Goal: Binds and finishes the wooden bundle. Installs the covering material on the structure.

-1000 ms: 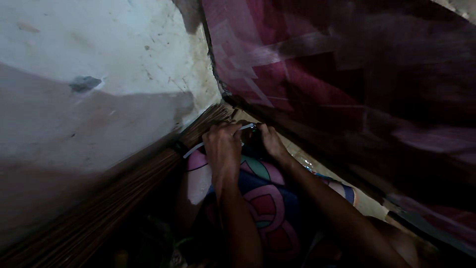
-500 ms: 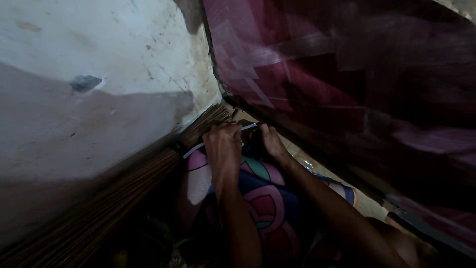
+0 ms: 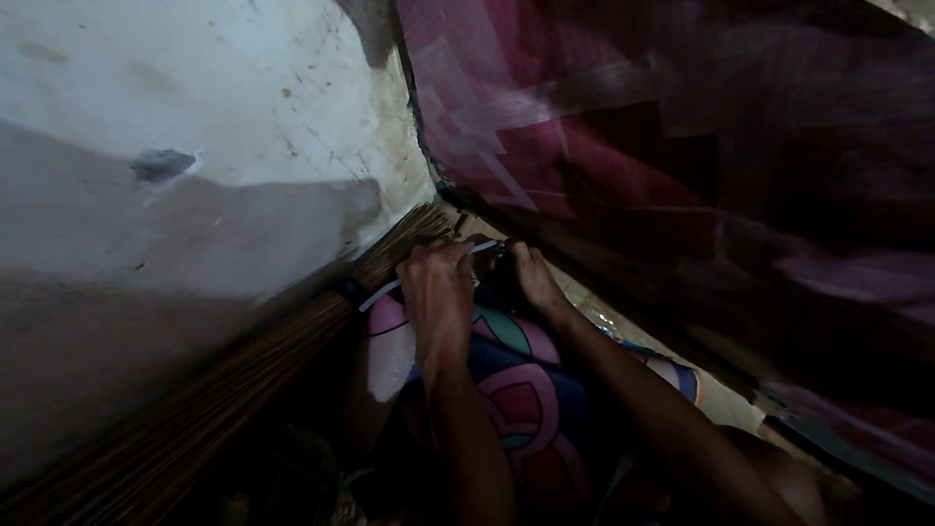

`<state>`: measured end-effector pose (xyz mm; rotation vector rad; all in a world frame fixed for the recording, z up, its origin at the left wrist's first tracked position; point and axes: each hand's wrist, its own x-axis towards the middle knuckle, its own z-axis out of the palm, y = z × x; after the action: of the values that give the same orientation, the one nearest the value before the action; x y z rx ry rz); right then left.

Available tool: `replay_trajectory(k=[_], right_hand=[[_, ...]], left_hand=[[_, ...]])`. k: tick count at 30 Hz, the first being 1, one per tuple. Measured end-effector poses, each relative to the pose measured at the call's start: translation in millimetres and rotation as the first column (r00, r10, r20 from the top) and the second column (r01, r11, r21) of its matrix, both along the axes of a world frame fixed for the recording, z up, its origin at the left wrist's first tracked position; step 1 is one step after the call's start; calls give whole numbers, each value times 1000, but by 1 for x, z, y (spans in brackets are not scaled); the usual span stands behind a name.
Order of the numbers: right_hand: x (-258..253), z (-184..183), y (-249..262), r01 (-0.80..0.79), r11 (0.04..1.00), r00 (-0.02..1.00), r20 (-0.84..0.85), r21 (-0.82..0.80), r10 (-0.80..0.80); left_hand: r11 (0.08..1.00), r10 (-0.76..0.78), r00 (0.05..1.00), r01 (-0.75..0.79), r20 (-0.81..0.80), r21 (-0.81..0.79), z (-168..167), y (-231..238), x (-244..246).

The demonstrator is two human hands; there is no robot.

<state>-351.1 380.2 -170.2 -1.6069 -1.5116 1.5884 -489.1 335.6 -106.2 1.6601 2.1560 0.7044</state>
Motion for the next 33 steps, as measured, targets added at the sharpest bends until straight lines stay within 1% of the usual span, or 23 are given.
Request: replay_trajectory(k=[3, 6, 9, 11, 13, 15, 19, 24, 26, 29, 33], right_hand=[[2, 1, 0, -14, 1000, 999, -48, 5, 14], [4, -2, -1, 3, 1000, 993, -118, -31, -7], [5, -4, -1, 57, 987, 959, -268, -149, -96], [4, -2, -1, 85, 961, 902, -390, -263, -187], [5, 3, 0, 88, 945, 870, -438, -316, -227], [6, 8, -1, 96, 939, 864, -441, -330, -243], [7, 3, -1, 120, 939, 847, -460, -321, -265], [5, 3, -1, 144, 923, 793, -516, -356, -323], [5, 2, -1, 137, 928, 784, -535, -346, -315], [7, -2, -3, 122, 959, 825, -511, -254, -241], [8, -3, -6, 114, 984, 899, -406, -137, -160]], left_hand=[[1000, -4, 1000, 4, 5, 17, -1, 0, 0], [1000, 8, 1000, -8, 20, 5, 1, 0, 0], [999, 32, 999, -33, 32, 19, -1, 0, -1], [999, 40, 998, -41, 42, 31, -1, 0, -1], [998, 39, 998, -41, 41, 41, 0, 0, 0], [998, 32, 999, -34, 44, 45, 0, 0, -1], [998, 37, 998, -39, 51, 42, -2, 0, -3], [998, 50, 998, -51, 42, 28, 0, 0, -2], [998, 48, 998, -49, 35, 31, 0, 0, -2], [998, 50, 998, -52, 33, 47, -3, 0, -2], [997, 54, 998, -56, 34, 52, -2, 0, -2]])
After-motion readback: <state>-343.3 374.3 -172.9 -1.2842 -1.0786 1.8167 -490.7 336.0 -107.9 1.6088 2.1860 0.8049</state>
